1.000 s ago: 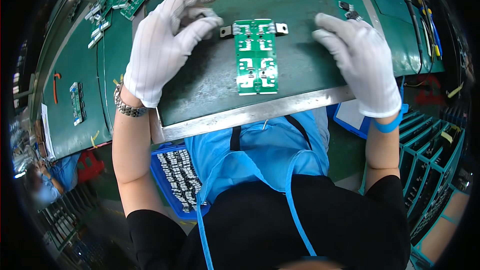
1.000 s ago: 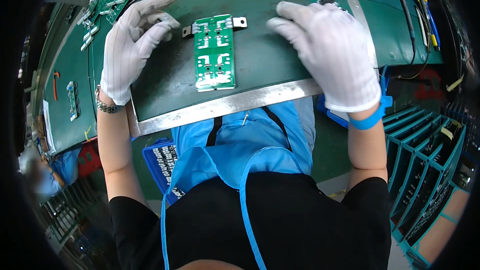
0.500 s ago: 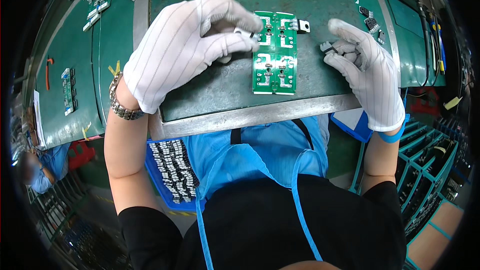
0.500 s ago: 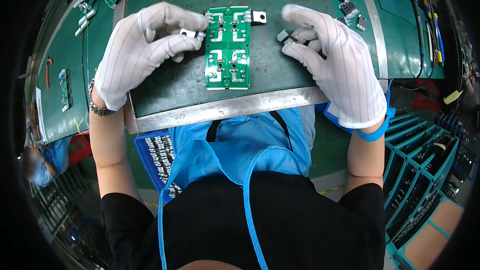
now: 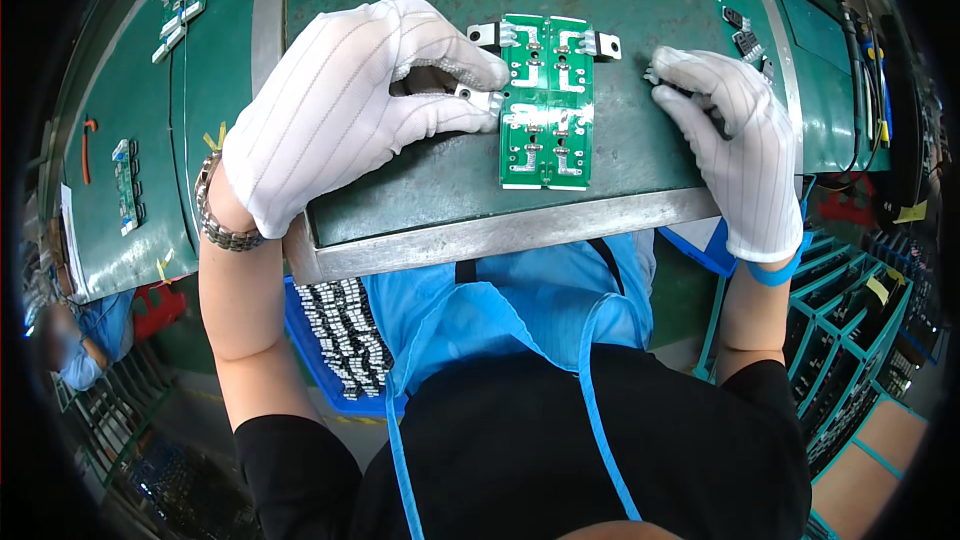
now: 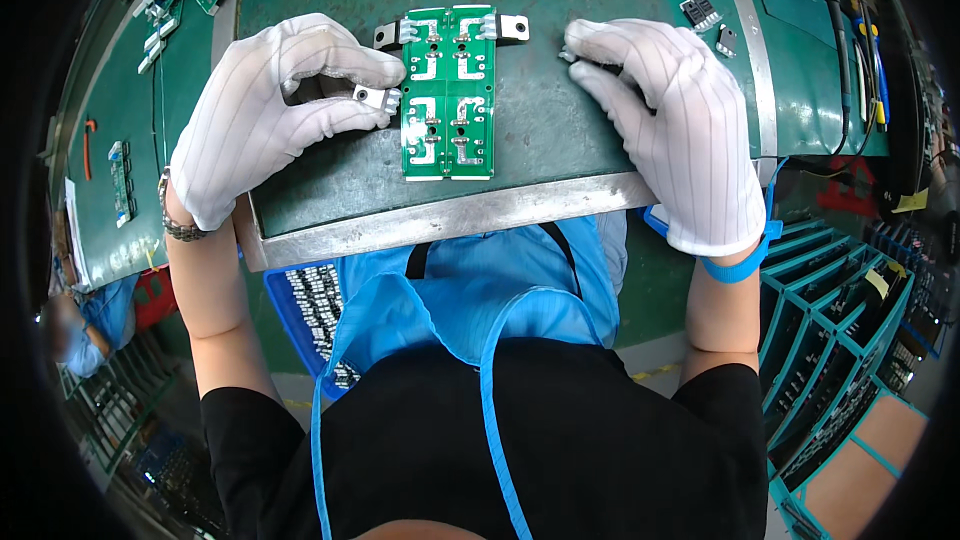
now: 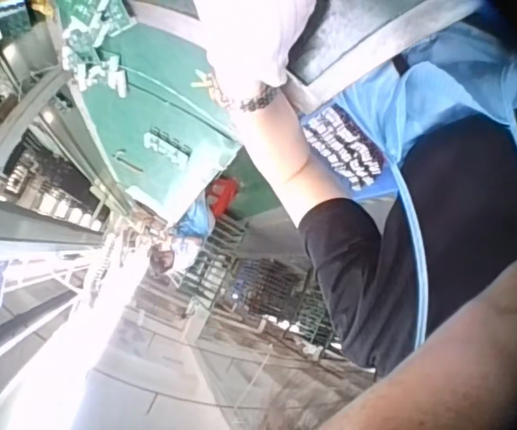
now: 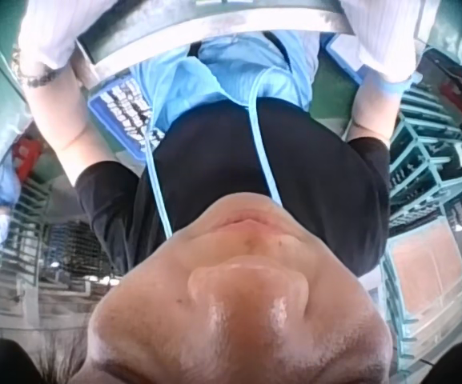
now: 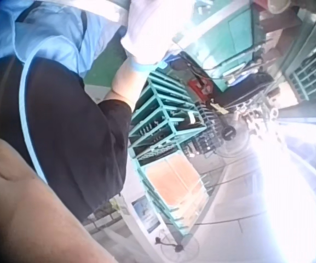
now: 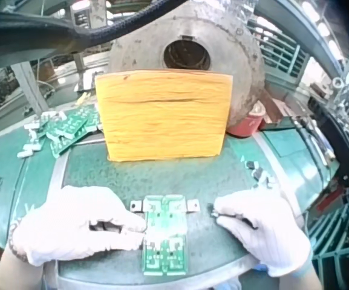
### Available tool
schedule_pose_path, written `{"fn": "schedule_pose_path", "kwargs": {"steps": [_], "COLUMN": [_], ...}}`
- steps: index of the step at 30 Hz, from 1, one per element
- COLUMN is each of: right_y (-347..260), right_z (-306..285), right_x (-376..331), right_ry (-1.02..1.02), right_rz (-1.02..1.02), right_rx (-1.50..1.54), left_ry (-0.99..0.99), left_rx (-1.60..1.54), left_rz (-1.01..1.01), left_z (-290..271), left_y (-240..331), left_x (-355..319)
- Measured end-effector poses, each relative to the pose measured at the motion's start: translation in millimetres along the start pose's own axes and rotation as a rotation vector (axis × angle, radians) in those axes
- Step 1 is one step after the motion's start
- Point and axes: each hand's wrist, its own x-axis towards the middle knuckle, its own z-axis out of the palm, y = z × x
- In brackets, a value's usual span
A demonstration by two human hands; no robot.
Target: The person solders components onto a printed circuit board using a soldering iron and solder wire.
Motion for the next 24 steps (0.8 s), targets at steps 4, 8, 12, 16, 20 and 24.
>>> {"fn": "schedule_pose_path", "kwargs": {"steps": [4,8,12,16,20,24], "right_y": [-3.9,-12.6,-15.2,-17.4,-13.8,-12.9], "right_z": [2.8,9.0,17.4,17.4,20.5,20.9], "right_x": [2.1,7.0,9.7,8.7,8.4,9.3], "right_ry": [0.023,0.132,0.104,0.061,0.075,0.085], "right_rz": [0.025,-0.089,-0.206,-0.18,-0.204,-0.239], "right_rx": [0.011,0.069,0.056,0.043,0.042,0.017], "left_ry": [-0.055,-0.002,0.1,0.127,0.105,0.098], "left_rx": [0.065,0.051,-0.022,0.085,0.124,0.16], "left_rz": [-0.033,-0.073,-0.112,0.054,0.061,0.05], "left_z": [-3.0,-7.5,-2.5,1.6,2.4,2.7], "left_y": [-0.9,3.5,4.5,-3.7,-3.5,-3.4], "left_x": [-2.4,-0.2,1.2,0.6,0.4,-0.4]}}
